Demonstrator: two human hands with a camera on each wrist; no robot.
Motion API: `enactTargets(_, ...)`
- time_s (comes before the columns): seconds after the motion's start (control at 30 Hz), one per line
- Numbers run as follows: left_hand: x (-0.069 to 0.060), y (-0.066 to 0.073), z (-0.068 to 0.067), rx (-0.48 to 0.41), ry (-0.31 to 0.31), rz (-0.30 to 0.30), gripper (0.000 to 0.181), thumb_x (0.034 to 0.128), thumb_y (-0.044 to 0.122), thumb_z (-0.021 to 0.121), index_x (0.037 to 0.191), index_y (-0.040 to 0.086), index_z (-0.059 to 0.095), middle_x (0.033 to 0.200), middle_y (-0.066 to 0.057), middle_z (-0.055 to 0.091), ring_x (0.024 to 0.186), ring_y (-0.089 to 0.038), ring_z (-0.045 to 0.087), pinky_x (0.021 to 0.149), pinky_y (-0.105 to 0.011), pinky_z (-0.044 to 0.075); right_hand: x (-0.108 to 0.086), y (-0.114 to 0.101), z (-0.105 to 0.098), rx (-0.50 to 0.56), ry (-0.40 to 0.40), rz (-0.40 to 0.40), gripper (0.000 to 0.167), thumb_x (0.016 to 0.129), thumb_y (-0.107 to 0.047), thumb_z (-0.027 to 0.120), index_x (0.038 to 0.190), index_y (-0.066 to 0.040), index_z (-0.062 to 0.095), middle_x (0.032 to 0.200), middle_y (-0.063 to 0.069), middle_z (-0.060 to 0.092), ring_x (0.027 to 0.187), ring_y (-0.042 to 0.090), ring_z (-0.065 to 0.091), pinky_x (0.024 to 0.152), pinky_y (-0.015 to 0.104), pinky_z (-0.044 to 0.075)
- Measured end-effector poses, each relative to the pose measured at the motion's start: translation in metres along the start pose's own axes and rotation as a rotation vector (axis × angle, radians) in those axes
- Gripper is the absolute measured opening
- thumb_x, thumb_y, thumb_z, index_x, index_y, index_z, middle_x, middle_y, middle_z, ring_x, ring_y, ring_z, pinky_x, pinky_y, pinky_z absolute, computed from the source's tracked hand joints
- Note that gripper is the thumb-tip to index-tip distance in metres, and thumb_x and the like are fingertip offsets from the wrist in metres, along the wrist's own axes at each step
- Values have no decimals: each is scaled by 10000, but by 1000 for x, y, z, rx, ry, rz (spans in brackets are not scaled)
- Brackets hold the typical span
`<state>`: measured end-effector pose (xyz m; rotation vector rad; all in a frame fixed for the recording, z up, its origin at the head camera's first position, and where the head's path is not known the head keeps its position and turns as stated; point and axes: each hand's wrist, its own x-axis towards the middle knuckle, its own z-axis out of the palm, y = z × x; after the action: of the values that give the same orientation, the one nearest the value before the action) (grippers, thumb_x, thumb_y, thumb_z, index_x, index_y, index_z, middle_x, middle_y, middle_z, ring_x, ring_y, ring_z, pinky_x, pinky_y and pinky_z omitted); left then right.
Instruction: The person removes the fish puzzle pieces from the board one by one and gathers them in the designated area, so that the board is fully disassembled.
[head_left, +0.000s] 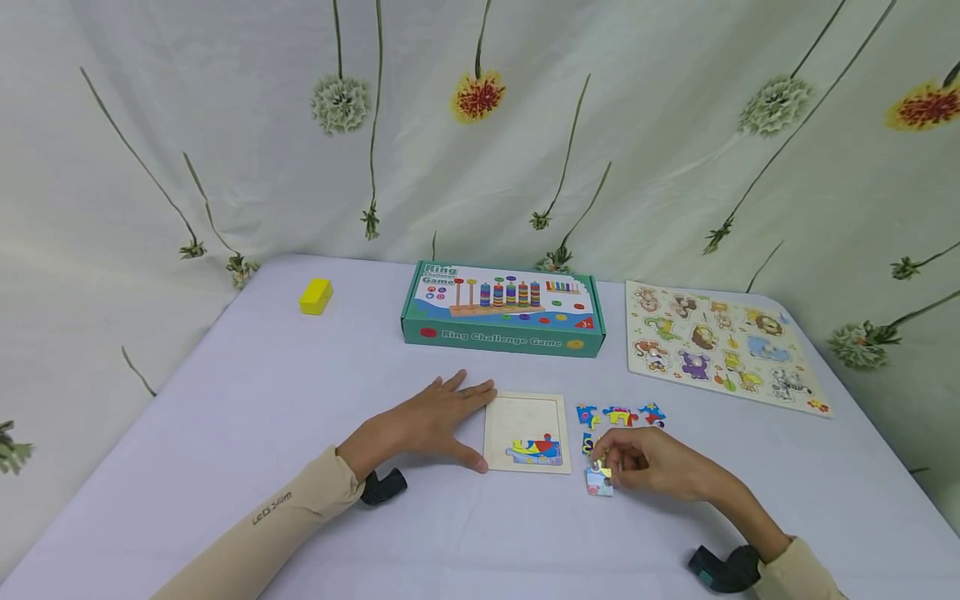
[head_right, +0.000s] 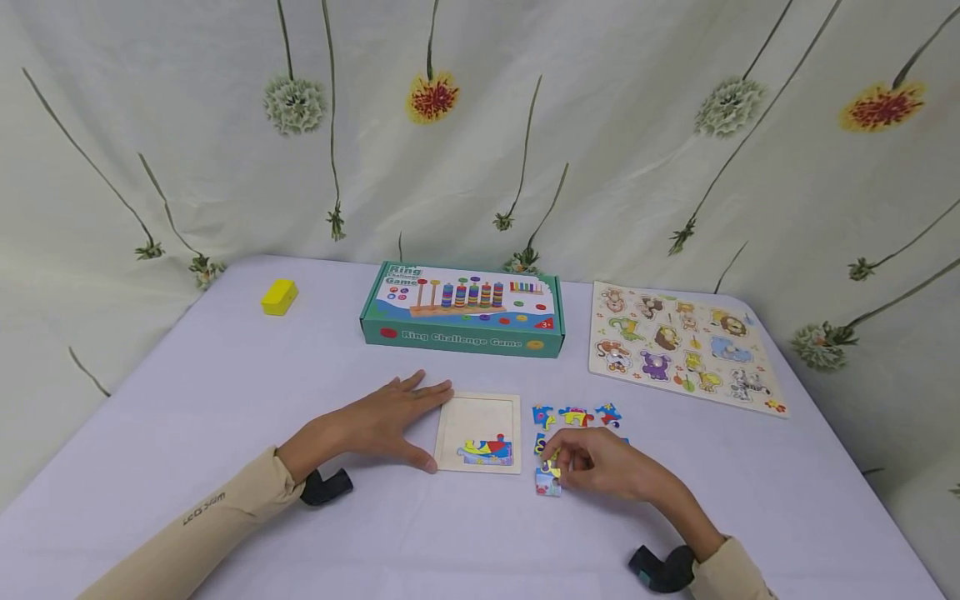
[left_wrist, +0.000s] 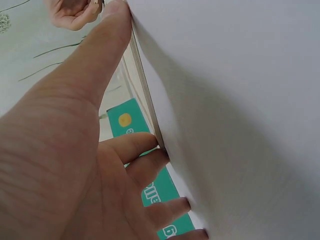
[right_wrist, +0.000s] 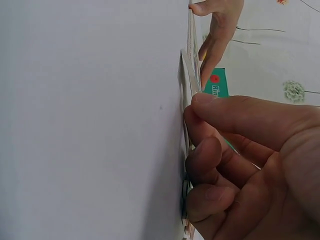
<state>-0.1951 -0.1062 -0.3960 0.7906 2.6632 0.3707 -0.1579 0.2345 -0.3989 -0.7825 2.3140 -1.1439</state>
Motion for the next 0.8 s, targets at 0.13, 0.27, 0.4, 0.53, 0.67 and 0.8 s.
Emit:
enactTargets(0.13, 0, 0, 0, -1, 0, 3, 1042, 684, 648, 742, 1520, 222, 289, 1584, 76, 224, 1480, -287, 51, 1172, -542, 68, 0, -1, 0, -12, 7, 10, 225, 850, -28, 692, 1053, -118, 656, 804, -2, 557, 700, 72, 500, 599, 168, 413)
enactTargets(0.27, 0, 0, -1, -4, 1, 3, 1038, 683, 641, 747, 1518, 217, 298, 1582, 71, 231, 1480, -288, 53, 1170, -545, 69, 0, -2, 0, -21, 7, 11, 229, 848, -22, 690, 1054, -118, 659, 792, -8, 555, 693, 67, 495, 593, 168, 409)
enactTargets(0.4, 0, 1, -1, -6, 0, 1, 1036, 683, 638, 750, 1516, 218, 302, 1582, 70, 232, 1480, -287, 52, 1170, -545, 68, -1, -2, 0, -28, 8, 14, 224, 848, -28, 693, 1051, -116, 664, 785, -11, 553, 691, 66, 494, 589, 165, 406)
enactTargets(0.53, 0, 1, -1, -4, 0, 1, 1040, 683, 639, 750, 1518, 215, 298, 1582, 70, 230, 1480, -290, 51, 1171, -544, 71, -1, -2, 0, -31, 7, 16, 222, 847, -30, 694, 1049, -118, 667, 782, -13, 553, 688, 65, 494, 588, 165, 406)
enactTargets(0.67, 0, 0, -1, -2, 0, 6, 1039, 687, 637, 748, 1518, 208, 295, 1583, 66, 225, 1479, -298, 50, 1170, -546, 73, -1, -2, 0, -28, 5, 15, 218, 847, -32, 695, 1045, -118, 666, 779, -16, 553, 683, 62, 492, 585, 166, 404)
enactTargets(0.8, 0, 0, -1, -7, 2, 14, 1030, 691, 632, 748, 1515, 203, 305, 1583, 60, 228, 1478, -308, 51, 1167, -555, 73, -1, -2, 0, -22, 2, 9, 216, 849, -37, 696, 1046, -120, 665, 777, -18, 551, 676, 60, 486, 577, 167, 398)
